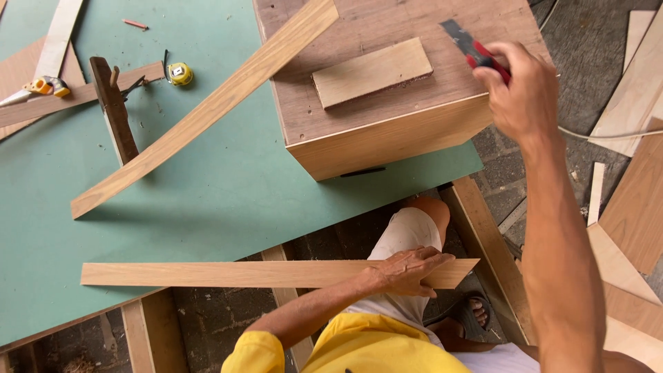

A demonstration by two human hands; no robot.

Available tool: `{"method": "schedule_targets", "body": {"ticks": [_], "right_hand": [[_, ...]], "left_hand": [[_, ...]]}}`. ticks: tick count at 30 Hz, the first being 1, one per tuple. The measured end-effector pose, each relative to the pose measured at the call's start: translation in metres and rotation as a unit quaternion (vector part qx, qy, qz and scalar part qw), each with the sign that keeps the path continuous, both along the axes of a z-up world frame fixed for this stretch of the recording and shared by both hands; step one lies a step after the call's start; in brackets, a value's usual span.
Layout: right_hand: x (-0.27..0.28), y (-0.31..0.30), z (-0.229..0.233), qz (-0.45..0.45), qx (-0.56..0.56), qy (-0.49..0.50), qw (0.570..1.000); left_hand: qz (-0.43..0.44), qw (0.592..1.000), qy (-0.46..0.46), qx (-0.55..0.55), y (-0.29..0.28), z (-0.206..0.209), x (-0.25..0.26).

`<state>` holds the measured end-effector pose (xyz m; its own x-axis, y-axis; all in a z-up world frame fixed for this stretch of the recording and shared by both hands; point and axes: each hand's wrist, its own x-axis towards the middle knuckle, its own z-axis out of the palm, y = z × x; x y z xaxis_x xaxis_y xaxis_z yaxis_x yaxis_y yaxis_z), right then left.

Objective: Measuring, marking, cutting, and sanding thin wood strips to fit a project.

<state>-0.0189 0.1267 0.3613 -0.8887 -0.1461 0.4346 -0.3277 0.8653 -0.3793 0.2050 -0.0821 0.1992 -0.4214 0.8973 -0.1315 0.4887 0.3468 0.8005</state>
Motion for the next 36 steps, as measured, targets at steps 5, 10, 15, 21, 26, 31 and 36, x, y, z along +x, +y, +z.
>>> {"method": "schedule_targets", "body": {"ticks": [5,10,15,21,26,31,36], "right_hand": [[-0.056,-0.011,-0.008,0.012,0.222,0.141,0.965],[-0.044,-0.103,0.021,0.218,0.229,-0.025,0.949],[-0.069,-0.115,0.011,0.244,0.238,-0.150,0.928],[0.045,-0.051,0.045,0.180,0.197,-0.055,0.962],[0.215,0.041,0.014,-0.098,-0.504,-0.119,0.850],[0.281,0.027,-0.102,-0.350,-0.662,-0.063,0.660],[0.292,0.025,-0.149,-0.313,-0.661,-0.022,0.682]], "left_hand": [[0.086,0.994,0.028,0.056,-0.002,-0.002,-0.005],[0.136,0.987,0.015,0.079,0.006,-0.024,-0.020],[0.121,0.990,-0.017,0.070,0.009,-0.009,-0.048],[0.082,0.996,-0.033,0.013,0.019,-0.009,-0.060],[0.068,0.997,-0.025,-0.010,0.045,0.021,-0.061],[0.079,0.996,-0.049,0.008,0.079,0.066,-0.050],[0.090,0.995,-0.033,0.009,0.104,0.064,-0.030]]}}
